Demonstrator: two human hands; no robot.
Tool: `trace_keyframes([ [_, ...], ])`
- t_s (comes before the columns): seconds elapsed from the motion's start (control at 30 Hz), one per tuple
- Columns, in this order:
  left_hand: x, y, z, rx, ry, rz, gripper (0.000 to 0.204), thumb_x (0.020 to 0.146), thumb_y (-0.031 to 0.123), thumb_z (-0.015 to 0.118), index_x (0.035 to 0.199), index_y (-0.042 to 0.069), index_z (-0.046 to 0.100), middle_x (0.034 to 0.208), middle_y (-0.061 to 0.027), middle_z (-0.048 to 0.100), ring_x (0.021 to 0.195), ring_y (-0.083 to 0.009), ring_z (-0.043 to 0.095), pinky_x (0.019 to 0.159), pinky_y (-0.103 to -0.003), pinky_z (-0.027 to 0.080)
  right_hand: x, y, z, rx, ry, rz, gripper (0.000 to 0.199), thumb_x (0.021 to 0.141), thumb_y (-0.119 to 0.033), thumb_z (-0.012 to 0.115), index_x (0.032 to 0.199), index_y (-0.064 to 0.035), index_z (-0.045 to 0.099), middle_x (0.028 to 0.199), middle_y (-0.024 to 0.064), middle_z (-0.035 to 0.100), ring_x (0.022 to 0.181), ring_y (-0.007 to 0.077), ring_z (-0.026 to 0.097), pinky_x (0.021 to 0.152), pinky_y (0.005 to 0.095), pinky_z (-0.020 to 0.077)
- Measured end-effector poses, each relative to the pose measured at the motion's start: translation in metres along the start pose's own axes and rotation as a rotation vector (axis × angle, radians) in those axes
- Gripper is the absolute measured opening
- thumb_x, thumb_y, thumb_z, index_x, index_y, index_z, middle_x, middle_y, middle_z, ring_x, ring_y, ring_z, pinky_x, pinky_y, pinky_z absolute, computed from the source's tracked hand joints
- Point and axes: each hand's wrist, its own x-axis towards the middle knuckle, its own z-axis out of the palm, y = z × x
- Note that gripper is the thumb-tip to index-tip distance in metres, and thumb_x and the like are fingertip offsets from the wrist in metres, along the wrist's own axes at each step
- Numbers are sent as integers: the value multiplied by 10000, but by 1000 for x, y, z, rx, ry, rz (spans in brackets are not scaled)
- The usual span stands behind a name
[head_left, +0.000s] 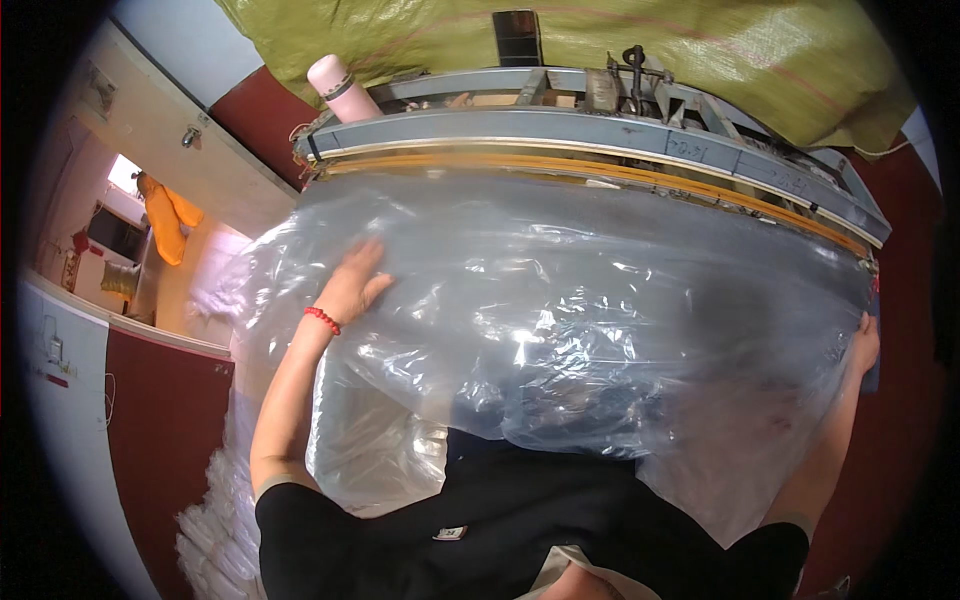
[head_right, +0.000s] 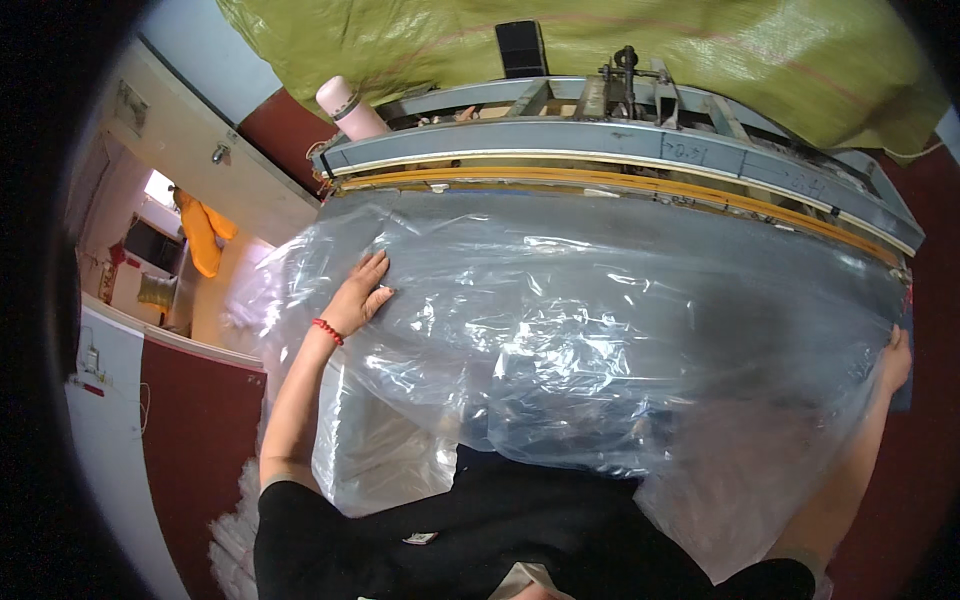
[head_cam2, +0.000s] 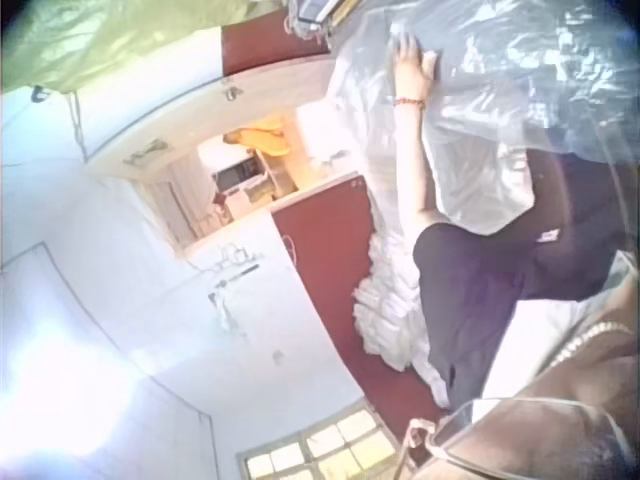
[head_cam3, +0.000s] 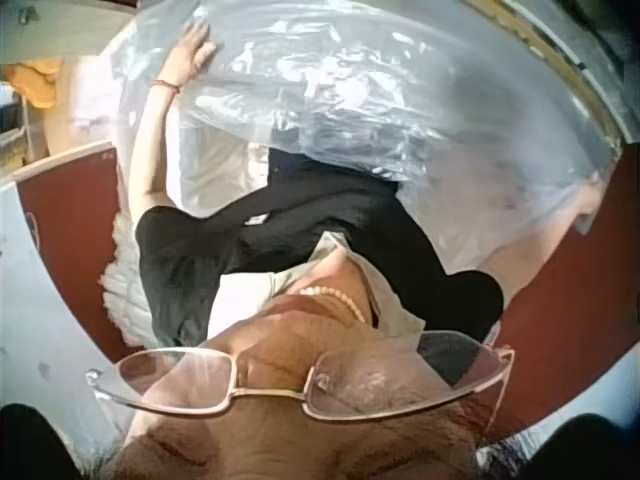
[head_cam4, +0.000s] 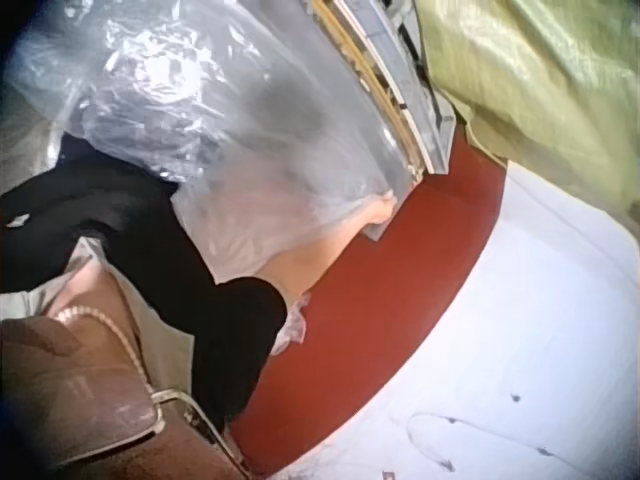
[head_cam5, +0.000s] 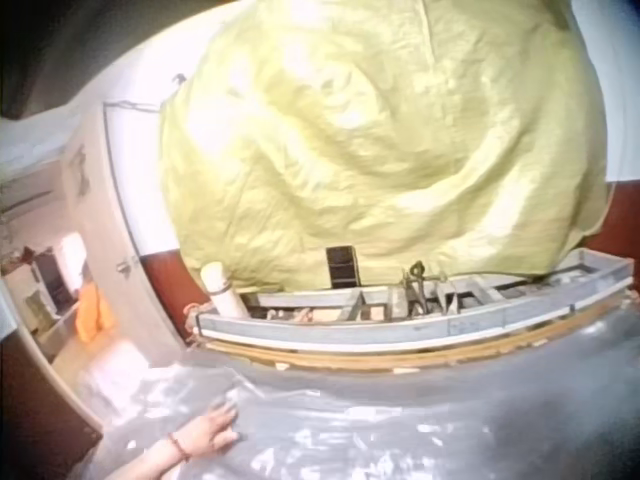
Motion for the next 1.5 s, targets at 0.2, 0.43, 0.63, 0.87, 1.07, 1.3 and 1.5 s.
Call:
trace_keyframes([
  [0.2,32,17,-1,-73,-111,-248,396,777,225,548,1101,7,485,1223,-171,421,1146,-319,380,931,-378,343,10,22,-4,-14,2,-28,403,876,-440,326,971,-98,517,931,192,554,871,411,484,689,426,393],
  [0.43,42,49,32,-154,50,160,531,810,315,518,1214,-5,390,1295,-179,338,1213,-345,287,992,-375,251,13,26,4,65,66,-2,392,880,-407,360,949,-65,538,865,176,576,801,349,535,689,367,408],
  [0.63,30,59,34,-64,146,84,444,792,290,543,1117,-7,489,1169,-171,478,1104,-321,421,892,-364,361,42,82,26,582,58,-11,383,874,-368,435,902,-11,571,792,62,586,767,158,529,712,281,400],
  [0.87,73,40,48,-294,435,-154,229,735,125,600,934,13,584,781,-143,607,707,-283,582,631,-343,458,57,104,-22,1147,-81,32,242,854,-260,515,957,-48,570,872,1,563,818,104,512,749,240,406],
  [1.07,87,32,55,-227,423,-161,127,696,100,621,782,18,577,733,-122,570,718,-288,548,634,-363,434,50,119,-82,1265,-199,62,245,856,-234,512,1015,-51,544,945,10,557,867,116,512,785,255,405],
  [1.3,111,17,32,-546,833,-316,159,819,142,425,788,3,496,711,-94,499,703,-198,499,648,-325,408,70,28,-42,1206,-19,324,232,814,-211,457,891,-64,618,834,40,603,737,162,553,631,288,413],
  [1.5,148,-61,84,-798,824,-611,119,803,150,461,744,53,499,604,25,436,530,-62,382,486,-202,321,55,-67,75,606,398,-144,228,833,-224,489,855,-10,563,812,139,593,754,236,563,689,335,434],
])
